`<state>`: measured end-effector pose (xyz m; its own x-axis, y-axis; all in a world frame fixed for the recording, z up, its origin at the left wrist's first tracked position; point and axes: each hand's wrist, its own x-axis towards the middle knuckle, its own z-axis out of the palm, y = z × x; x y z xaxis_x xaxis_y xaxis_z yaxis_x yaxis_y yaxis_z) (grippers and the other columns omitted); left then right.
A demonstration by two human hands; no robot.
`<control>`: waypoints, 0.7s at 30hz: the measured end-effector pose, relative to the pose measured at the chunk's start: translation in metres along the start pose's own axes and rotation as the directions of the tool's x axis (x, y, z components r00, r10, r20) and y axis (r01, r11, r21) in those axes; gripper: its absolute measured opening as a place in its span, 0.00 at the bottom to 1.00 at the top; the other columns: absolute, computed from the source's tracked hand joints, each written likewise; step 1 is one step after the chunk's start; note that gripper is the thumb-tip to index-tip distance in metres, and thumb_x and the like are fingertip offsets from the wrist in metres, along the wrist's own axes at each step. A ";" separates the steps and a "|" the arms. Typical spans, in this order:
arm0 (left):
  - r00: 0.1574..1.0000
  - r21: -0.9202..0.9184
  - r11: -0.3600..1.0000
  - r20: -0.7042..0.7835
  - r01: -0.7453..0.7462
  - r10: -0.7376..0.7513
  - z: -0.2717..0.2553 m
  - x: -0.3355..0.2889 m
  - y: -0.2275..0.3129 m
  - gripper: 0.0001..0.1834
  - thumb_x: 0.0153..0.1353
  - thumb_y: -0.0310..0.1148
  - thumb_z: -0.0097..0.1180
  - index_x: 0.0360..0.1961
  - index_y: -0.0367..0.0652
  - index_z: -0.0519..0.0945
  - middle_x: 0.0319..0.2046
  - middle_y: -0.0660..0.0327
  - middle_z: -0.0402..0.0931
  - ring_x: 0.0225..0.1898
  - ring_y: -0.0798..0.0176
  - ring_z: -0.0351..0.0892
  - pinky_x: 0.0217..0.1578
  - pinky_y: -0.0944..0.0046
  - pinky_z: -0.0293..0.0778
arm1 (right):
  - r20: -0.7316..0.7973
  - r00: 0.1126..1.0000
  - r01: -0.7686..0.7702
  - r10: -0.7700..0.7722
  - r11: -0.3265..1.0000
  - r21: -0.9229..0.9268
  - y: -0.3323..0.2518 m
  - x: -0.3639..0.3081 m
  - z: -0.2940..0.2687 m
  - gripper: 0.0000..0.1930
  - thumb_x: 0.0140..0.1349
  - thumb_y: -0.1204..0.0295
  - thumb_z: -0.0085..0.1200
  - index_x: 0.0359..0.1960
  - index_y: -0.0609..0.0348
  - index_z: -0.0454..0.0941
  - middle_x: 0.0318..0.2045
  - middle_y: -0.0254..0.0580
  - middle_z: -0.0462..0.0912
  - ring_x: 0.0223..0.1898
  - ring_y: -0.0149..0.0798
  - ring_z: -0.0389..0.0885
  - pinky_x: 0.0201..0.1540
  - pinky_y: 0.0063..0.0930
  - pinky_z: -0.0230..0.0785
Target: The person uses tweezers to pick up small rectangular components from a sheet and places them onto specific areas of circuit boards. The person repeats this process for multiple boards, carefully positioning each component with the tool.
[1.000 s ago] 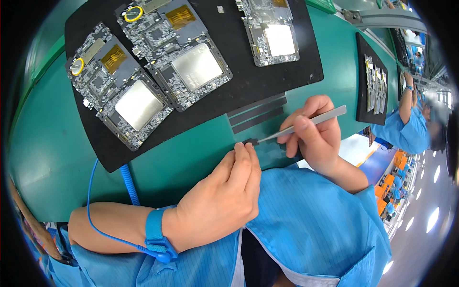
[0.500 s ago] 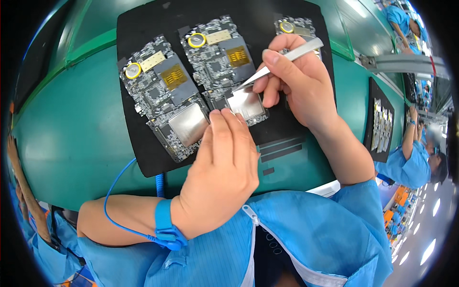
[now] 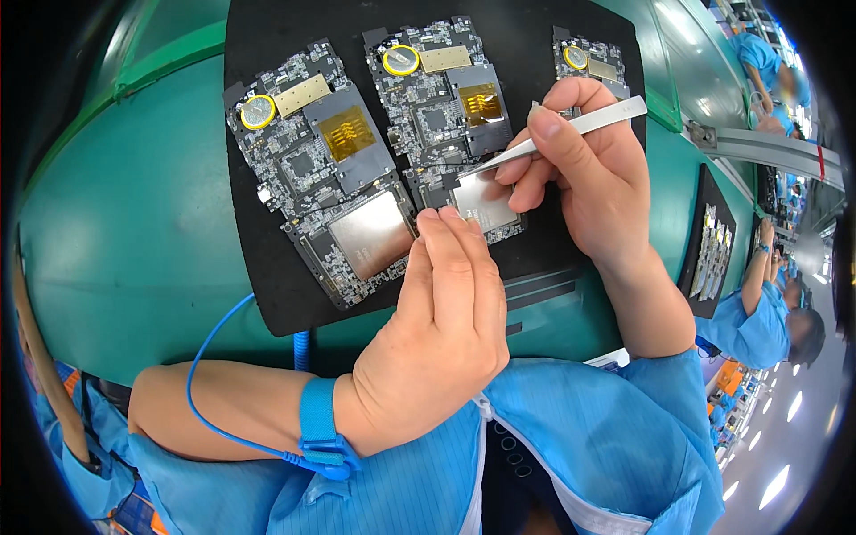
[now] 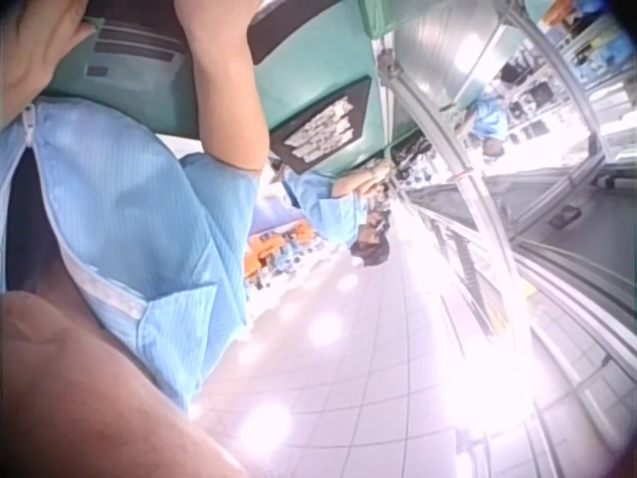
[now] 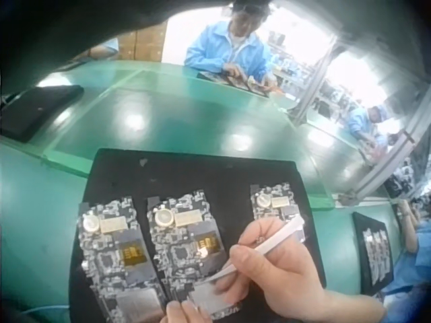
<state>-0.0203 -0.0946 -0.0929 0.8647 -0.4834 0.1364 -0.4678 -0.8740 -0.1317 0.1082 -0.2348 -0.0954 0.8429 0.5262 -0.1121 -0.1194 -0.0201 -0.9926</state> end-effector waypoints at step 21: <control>0.984 -0.396 0.906 -0.030 0.148 -0.174 -0.004 0.010 -0.016 0.20 0.44 0.34 0.62 0.36 0.31 0.74 0.48 0.35 0.68 0.44 0.48 0.71 0.41 0.59 0.74 | 0.093 0.827 0.547 -0.555 0.755 -0.361 0.014 -0.016 0.000 0.03 0.63 0.81 0.48 0.33 0.67 0.67 0.22 0.41 0.77 0.22 0.25 0.78 0.23 0.16 0.69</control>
<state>-0.0044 -0.0855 -0.0853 0.9270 -0.3252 0.1868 -0.3683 -0.8835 0.2896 0.0934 -0.2432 -0.1074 0.7144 0.5255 0.4621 0.5605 -0.0344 -0.8274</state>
